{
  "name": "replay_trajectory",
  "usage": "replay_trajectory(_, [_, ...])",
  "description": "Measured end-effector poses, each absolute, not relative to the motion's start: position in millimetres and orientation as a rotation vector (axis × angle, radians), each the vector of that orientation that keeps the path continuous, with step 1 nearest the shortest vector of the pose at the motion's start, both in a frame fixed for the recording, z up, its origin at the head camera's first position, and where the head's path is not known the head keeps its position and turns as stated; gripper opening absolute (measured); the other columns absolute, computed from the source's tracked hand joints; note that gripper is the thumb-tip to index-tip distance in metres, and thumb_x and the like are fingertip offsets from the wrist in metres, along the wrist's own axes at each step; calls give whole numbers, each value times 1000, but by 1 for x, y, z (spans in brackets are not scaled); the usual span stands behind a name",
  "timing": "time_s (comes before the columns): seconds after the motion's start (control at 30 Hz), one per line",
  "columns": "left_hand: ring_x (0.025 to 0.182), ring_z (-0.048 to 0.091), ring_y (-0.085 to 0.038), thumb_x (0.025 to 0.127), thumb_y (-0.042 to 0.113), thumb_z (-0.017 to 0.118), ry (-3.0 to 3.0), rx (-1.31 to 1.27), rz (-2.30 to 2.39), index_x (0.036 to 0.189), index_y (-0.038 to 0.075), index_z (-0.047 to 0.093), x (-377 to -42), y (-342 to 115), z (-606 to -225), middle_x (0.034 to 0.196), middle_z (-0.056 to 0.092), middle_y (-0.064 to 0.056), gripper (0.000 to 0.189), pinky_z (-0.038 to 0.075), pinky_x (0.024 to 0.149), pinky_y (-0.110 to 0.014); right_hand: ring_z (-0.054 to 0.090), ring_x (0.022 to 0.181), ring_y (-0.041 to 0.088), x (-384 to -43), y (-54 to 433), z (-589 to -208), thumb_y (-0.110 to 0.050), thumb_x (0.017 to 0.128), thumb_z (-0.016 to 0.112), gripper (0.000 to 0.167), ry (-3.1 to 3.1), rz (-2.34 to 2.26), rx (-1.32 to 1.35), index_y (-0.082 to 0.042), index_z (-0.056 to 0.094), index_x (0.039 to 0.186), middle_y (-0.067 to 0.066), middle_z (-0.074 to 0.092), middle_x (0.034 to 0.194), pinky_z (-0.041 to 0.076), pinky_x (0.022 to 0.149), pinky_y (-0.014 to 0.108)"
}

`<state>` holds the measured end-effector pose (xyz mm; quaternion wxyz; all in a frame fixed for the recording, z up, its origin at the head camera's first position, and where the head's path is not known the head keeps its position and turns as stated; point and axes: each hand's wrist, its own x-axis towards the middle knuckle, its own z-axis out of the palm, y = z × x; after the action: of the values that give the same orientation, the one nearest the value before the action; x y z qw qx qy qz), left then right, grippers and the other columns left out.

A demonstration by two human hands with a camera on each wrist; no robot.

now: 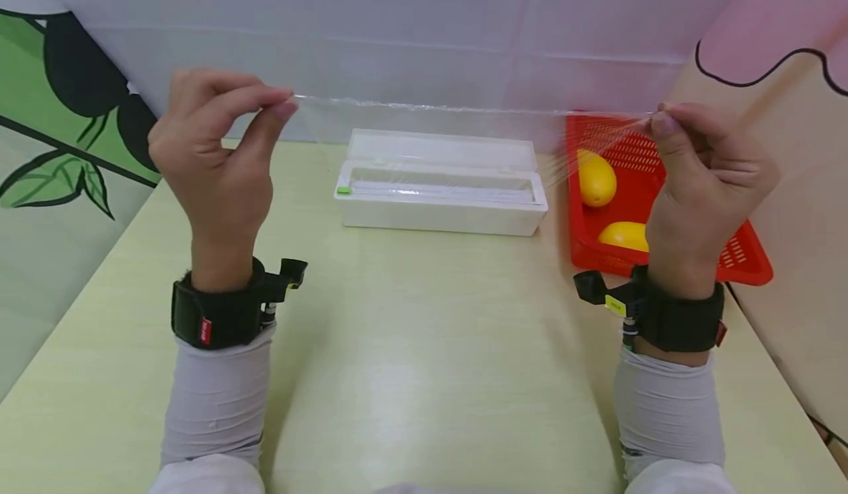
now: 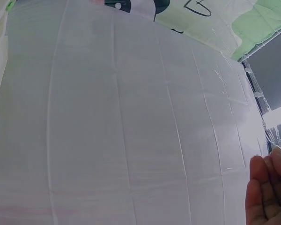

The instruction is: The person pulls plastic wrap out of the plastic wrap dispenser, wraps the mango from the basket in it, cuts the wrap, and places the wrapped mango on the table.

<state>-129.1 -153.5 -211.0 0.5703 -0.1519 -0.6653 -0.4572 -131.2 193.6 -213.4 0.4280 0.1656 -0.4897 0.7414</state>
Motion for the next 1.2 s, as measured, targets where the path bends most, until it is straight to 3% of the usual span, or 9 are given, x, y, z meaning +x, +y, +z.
replay_trajectory(0.4, [83, 56, -16, 78, 7, 85, -1537, -354, -1100, 77, 0, 79, -124, -157, -209, 74, 67, -2, 10, 36, 74, -23, 69, 78, 30, -131, 192, -210, 20, 85, 63, 9, -1214, 1798, 402, 19, 69, 92, 20, 72, 84, 56, 88, 35])
replay_trajectory(0.73, [83, 57, -19, 79, 6, 84, -1531, -346, -1100, 77, -2, 78, -123, -157, -208, 75, 66, -5, 10, 37, 74, -23, 69, 77, 30, -132, 193, -210, 18, 84, 67, 7, -1156, 1827, 445, 21, 67, 90, 24, 71, 84, 56, 87, 36])
replay_trajectory(0.97, [83, 56, -18, 79, 9, 84, -1502, -340, -1112, 77, 0, 79, -122, -155, -210, 75, 66, -3, 11, 34, 72, -22, 68, 75, 29, -131, 191, -209, 24, 85, 59, 9, -1127, 1835, 436, 21, 66, 88, 22, 71, 82, 57, 83, 33])
replay_trajectory(1.2, [82, 58, -19, 78, 7, 85, -1494, -337, -1121, 77, -1, 78, -120, -156, -208, 75, 67, -6, 10, 35, 73, -22, 69, 76, 29, -130, 189, -207, 24, 85, 59, 8, -1108, 1837, 445, 22, 66, 89, 21, 71, 82, 56, 86, 34])
